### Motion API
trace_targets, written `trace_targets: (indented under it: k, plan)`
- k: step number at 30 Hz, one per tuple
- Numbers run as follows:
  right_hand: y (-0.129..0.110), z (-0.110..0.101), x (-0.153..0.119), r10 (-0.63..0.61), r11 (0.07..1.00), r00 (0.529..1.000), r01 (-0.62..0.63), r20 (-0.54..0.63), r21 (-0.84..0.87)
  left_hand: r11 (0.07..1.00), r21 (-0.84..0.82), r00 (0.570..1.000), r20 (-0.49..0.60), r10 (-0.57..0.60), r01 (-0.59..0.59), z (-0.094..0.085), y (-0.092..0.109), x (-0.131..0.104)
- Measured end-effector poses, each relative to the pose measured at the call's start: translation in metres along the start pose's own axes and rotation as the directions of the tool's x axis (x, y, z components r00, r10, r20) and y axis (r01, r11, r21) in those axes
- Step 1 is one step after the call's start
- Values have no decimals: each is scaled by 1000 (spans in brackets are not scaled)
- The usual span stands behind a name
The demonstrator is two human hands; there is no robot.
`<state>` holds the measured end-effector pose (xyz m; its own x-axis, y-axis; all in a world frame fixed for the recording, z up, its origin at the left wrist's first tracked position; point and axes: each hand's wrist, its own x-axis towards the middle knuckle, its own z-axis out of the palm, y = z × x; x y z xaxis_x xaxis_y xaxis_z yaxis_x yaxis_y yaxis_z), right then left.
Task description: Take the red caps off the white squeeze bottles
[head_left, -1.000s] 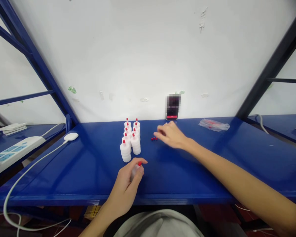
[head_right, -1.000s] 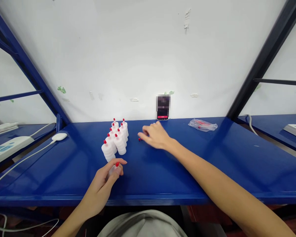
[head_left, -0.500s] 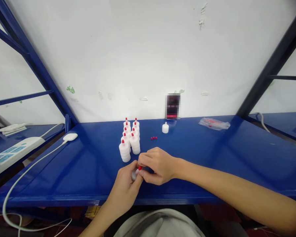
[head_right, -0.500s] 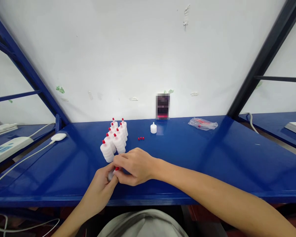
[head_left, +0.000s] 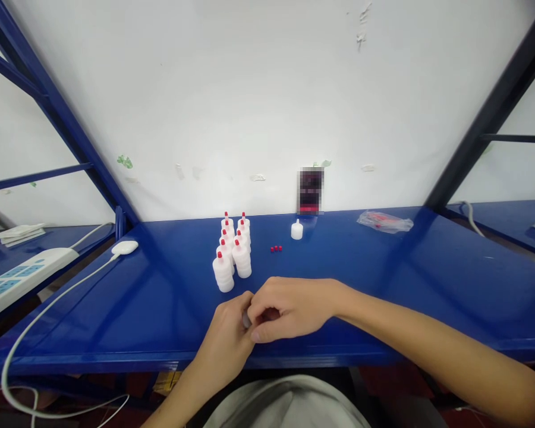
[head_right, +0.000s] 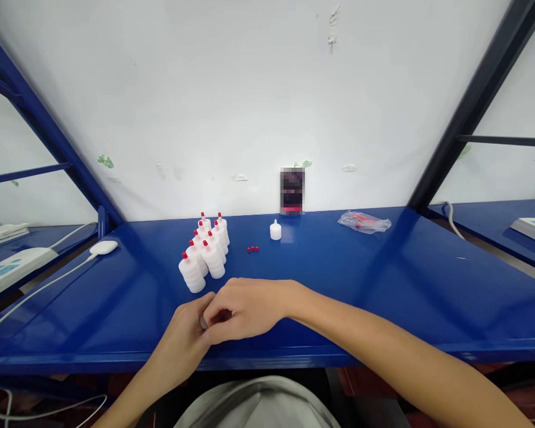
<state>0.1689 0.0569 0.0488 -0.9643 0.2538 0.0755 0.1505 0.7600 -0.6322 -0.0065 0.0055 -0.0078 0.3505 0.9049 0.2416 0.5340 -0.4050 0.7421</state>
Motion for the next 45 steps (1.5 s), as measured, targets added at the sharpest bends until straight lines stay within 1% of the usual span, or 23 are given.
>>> trace_targets:
  k: [1, 4, 7, 10, 13, 15, 17, 19, 21, 23, 25, 27, 28, 30, 31, 33, 34, 36, 37, 39, 41, 45]
  plan:
    - [4, 1, 0, 15, 1000, 1000, -14, -20, 16, 1000, 25, 1000, -12, -10, 10, 0, 1, 1]
    - [17, 7, 2, 49, 999, 988, -46, -147, 23, 998, 53, 998, -35, -44, 46, 2, 4, 2]
    - [26, 13, 3, 20, 999, 971, -28, -238, -32, 996, 54, 996, -42, -73, 75, 2, 3, 2]
    - [27, 15, 3, -25, 994, 956, -8, -291, -113, 996, 44, 996, -44, -74, 76, 3, -1, 1]
    - [25, 16, 3, -39, 992, 953, 0, -299, -127, 998, 2, 997, -26, -68, 68, 3, -2, 1]
    - [26, 17, 4, -32, 997, 953, 11, -303, -71, 998, -22, 998, -6, -62, 62, 2, -1, 1]
    - [27, 19, 6, 5, 998, 951, 16, -310, 65, 997, -42, 998, 13, -66, 66, 2, 0, 1]
    - [29, 21, 7, 78, 972, 946, -1, -315, 236, 995, -66, 997, 24, -74, 75, 1, 1, 0]
    - [29, 23, 8, 150, 933, 938, -30, -312, 357, 993, -93, 997, 28, -70, 73, 0, 2, 0]
    - [28, 23, 9, 184, 909, 933, -43, -309, 414, 993, -105, 998, 30, -55, 58, 0, 2, -1]
    - [25, 22, 10, 188, 892, 934, -34, -302, 451, 995, -94, 999, 20, -43, 45, 1, 1, -1]
    - [24, 19, 10, 194, 877, 928, -18, -318, 481, 998, -63, 999, -17, -31, 30, 1, 1, -1]
    - [25, 17, 10, 205, 875, 917, -15, -342, 483, 999, -40, 999, -46, -25, 23, 2, 1, -1]
    - [30, 10, 7, 236, 897, 876, -30, -421, 440, 1000, 11, 995, -94, -20, 21, 2, 2, -1]
    - [35, 7, 5, 240, 924, 853, -54, -463, 378, 999, 35, 995, -101, -23, 27, 2, 2, -1]
    - [46, -1, 0, 207, 977, 830, -150, -518, 149, 996, 74, 996, -86, -33, 40, 2, 3, -1]
    - [53, -4, -4, 183, 976, 832, -217, -523, -4, 995, 89, 997, -73, -35, 41, 2, 4, -1]
    - [67, -8, -9, 166, 901, 854, -335, -493, -276, 993, 111, 998, -47, -31, 36, 2, 4, -1]
    - [73, -10, -12, 179, 856, 862, -374, -474, -357, 992, 120, 999, -36, -26, 30, 2, 5, -1]
    - [84, -11, -15, 206, 816, 866, -409, -456, -409, 991, 131, 1000, -18, -15, 17, 2, 5, -1]
    - [93, -11, -17, 202, 826, 860, -407, -468, -390, 990, 141, 1000, -10, -5, 6, 3, 5, -2]
    - [103, -13, -18, 186, 862, 827, -396, -530, -316, 988, 156, 1000, -1, 3, -2, 3, 6, -3]
